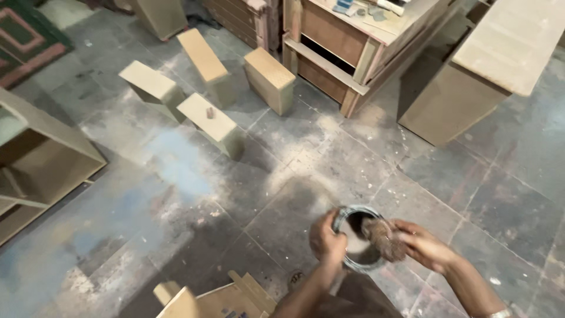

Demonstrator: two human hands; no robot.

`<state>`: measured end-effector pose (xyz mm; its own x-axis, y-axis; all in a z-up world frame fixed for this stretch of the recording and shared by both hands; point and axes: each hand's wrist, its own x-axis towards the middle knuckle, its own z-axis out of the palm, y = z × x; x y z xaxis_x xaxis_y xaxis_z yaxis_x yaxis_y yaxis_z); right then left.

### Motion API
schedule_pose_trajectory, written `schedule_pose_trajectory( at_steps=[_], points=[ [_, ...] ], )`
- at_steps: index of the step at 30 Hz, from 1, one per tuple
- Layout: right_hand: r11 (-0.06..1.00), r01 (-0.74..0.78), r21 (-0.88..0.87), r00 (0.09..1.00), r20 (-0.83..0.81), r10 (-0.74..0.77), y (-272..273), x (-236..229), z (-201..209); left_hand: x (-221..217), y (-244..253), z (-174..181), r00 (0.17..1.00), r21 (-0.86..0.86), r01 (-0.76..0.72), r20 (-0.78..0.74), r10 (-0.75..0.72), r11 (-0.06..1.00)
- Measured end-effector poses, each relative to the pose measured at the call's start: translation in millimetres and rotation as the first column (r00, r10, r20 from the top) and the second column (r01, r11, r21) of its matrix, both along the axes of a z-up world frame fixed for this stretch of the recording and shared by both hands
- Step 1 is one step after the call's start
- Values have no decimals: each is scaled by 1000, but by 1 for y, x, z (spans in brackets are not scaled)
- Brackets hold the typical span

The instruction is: The person applies a liquid finish to several wooden boards using a cloth. They dip the cloth into a metal can and wipe the finish onto the surfaces of the boards, covering them evenly.

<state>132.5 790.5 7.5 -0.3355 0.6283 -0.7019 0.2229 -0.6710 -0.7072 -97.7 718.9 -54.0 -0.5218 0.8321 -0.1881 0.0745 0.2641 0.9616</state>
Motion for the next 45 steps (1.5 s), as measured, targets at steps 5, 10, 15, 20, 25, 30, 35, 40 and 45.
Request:
schedule_pose_trajectory(
  at_steps=[5, 10, 15, 20, 25, 30, 35, 40, 45],
  points=[
    [983, -74, -169, 992, -118, 54, 101, -51, 17, -43, 83, 18, 996, -131, -37, -90, 25, 991],
    [976, -144, -166, 976, -189, 112, 213, -78, -5, -56, 178, 7, 986, -128, -127, -123, 111, 984],
    [907, -412, 88, 909, -25, 416, 327, -123, -28, -70, 277, -9, 963, -91, -266, 23, 269, 960],
    [405, -803, 438, 594, 535, 600, 400, -180, -27, -88, 362, -31, 962, -52, -264, 57, 267, 963],
    [173, -951, 254, 307, 827, 470, 463, -228, -56, -116, 440, -47, 972, 38, -226, -54, 228, 973],
    [192, -961, 197, 265, 850, 454, 536, -248, -120, -152, 520, -70, 998, -58, -61, -1, 61, 996],
    [183, -970, 161, 227, 870, 437, 607, -267, -188, -179, 606, -118, 996, -132, 67, 68, -59, 989],
    [302, -947, 114, 252, 846, 470, 675, -298, -271, -210, 682, -203, 978, -93, 173, 134, -160, 980],
    [324, -946, 33, 198, 848, 491, 737, -313, -395, -217, 743, -328, 963, -161, 248, 148, -225, 955]
  ],
)
